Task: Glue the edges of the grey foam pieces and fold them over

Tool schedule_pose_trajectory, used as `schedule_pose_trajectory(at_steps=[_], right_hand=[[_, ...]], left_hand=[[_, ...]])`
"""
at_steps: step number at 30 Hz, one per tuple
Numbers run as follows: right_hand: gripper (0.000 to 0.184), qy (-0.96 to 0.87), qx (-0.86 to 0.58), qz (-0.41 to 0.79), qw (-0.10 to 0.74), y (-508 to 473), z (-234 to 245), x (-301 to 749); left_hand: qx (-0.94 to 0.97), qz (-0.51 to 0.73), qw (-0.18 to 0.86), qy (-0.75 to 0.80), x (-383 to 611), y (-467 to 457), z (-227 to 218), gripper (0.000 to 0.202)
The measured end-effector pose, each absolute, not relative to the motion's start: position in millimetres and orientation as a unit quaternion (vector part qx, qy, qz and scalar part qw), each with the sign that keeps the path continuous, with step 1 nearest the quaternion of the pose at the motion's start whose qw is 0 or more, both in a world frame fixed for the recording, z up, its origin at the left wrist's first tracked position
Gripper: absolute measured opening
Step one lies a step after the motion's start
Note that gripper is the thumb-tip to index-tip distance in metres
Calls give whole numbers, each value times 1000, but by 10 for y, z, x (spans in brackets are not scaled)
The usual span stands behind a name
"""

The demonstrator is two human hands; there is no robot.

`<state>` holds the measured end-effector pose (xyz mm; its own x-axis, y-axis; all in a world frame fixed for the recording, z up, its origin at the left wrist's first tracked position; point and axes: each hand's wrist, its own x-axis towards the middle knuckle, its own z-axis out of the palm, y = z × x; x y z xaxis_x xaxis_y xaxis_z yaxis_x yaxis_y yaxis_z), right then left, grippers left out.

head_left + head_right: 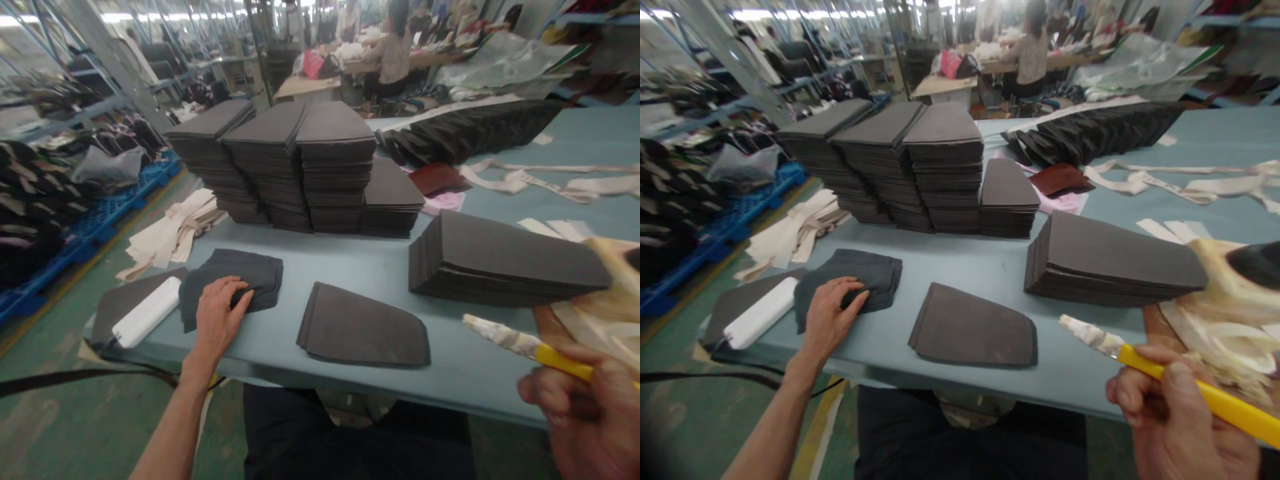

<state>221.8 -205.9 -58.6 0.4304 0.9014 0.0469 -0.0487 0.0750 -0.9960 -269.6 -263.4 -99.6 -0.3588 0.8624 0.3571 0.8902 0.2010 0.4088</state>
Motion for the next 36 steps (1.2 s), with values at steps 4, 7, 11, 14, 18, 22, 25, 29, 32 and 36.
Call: schedule_pose_trajectory(at_steps=[4,7,11,14,18,22,25,29,32,36], right_hand=[[38,-405,-560,407,597,-2032,-352,1787],[42,-489,-504,425,572,-2057,-258,1490],[33,-617,-416,444,499,-2029,-224,1046],[28,-701,-368,438,427,-1944,-235,628],[23,-769,-354,398,354,-1835,-290,50],[28,-789,-410,329,319,-1803,-331,-373],[27,-797,-424,313,296,-1804,-355,-542],[16,-794,-387,359,303,-1822,-394,-608],[14,-779,-359,392,333,-1854,-378,-599],[14,-768,-350,386,372,-1918,-288,-609]], left_hand=[[-540,-346,9,-767,-2662,-2634,-1012,33],[-501,-403,6,-765,-2643,-2656,-1006,36],[-477,-462,10,-747,-2546,-2707,-993,35],[-480,-491,13,-726,-2407,-2740,-997,32],[-488,-517,13,-703,-2213,-2793,-1020,27],[-483,-538,4,-691,-2083,-2831,-1040,27],[-466,-553,-16,-691,-2027,-2834,-1048,28],[-381,-597,-44,-705,-1941,-2962,-1041,41],[-242,-651,-79,-715,-1800,-3216,-1018,56],[-122,-691,-298,-647,-1569,-3438,-958,69]])
